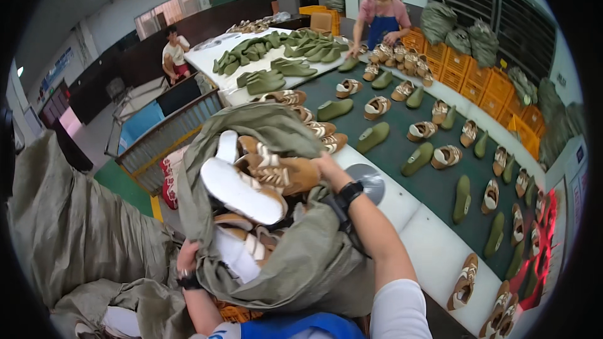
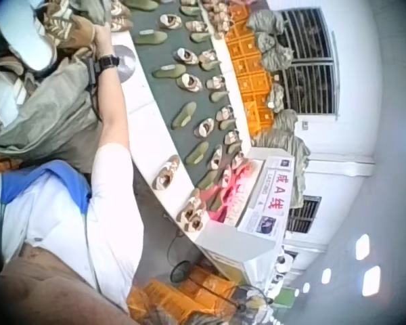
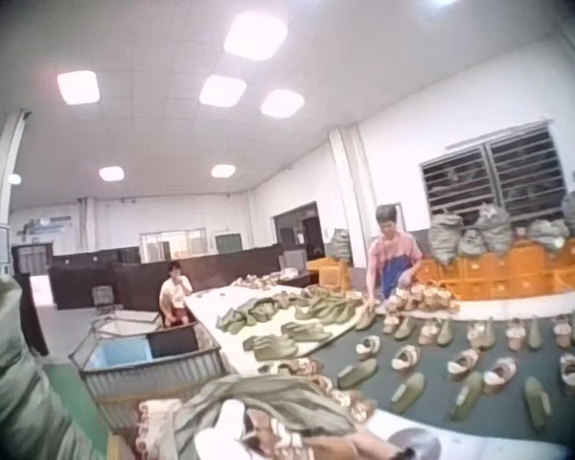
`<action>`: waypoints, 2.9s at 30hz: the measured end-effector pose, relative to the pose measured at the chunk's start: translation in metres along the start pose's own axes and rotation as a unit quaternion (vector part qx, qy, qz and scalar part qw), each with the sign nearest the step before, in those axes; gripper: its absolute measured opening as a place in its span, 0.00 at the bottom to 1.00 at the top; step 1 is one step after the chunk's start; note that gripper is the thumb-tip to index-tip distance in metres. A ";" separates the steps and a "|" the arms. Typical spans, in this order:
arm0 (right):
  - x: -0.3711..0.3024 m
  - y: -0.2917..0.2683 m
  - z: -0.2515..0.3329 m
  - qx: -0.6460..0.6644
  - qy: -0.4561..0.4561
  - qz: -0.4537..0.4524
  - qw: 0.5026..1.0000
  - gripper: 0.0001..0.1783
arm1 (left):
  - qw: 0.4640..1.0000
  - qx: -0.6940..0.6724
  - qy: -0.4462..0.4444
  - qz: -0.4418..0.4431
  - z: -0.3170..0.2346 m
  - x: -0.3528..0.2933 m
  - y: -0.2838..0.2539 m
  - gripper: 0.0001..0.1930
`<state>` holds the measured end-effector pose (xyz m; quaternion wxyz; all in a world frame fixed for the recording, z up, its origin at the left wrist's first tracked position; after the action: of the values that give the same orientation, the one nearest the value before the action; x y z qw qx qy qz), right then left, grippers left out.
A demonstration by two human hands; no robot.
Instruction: Organizing and pairing shoes and shoe lasts on a workbench in a factory setting.
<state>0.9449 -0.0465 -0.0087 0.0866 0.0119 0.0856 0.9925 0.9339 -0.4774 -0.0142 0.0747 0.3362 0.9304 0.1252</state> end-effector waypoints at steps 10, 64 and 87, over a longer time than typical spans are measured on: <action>0.008 -0.012 0.020 -0.206 -0.048 -0.043 0.976 0.24 | 0.882 0.377 -0.155 0.237 -0.015 0.097 0.009 0.22; 0.110 0.306 0.090 -0.496 0.403 -0.155 0.753 0.23 | 0.718 0.210 -0.163 0.643 -0.043 0.525 -0.198 0.27; 0.292 0.335 0.103 -0.412 0.267 -0.595 0.636 0.14 | 0.591 0.565 0.349 0.457 -0.064 0.928 -0.097 0.24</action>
<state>0.6044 -0.3034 0.1524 0.6279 -0.3443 -0.3242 0.6182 0.1531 0.0366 -0.0310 -0.5280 0.6225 0.4934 -0.3006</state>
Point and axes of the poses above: each hand's wrist, its own x-axis towards the middle knuckle, its own y-axis out of the palm, z = x × y, the point moved 9 cm from there along x, towards the middle knuckle, and after that the axes turned 10 degrees about z, right-handed, at the moved point
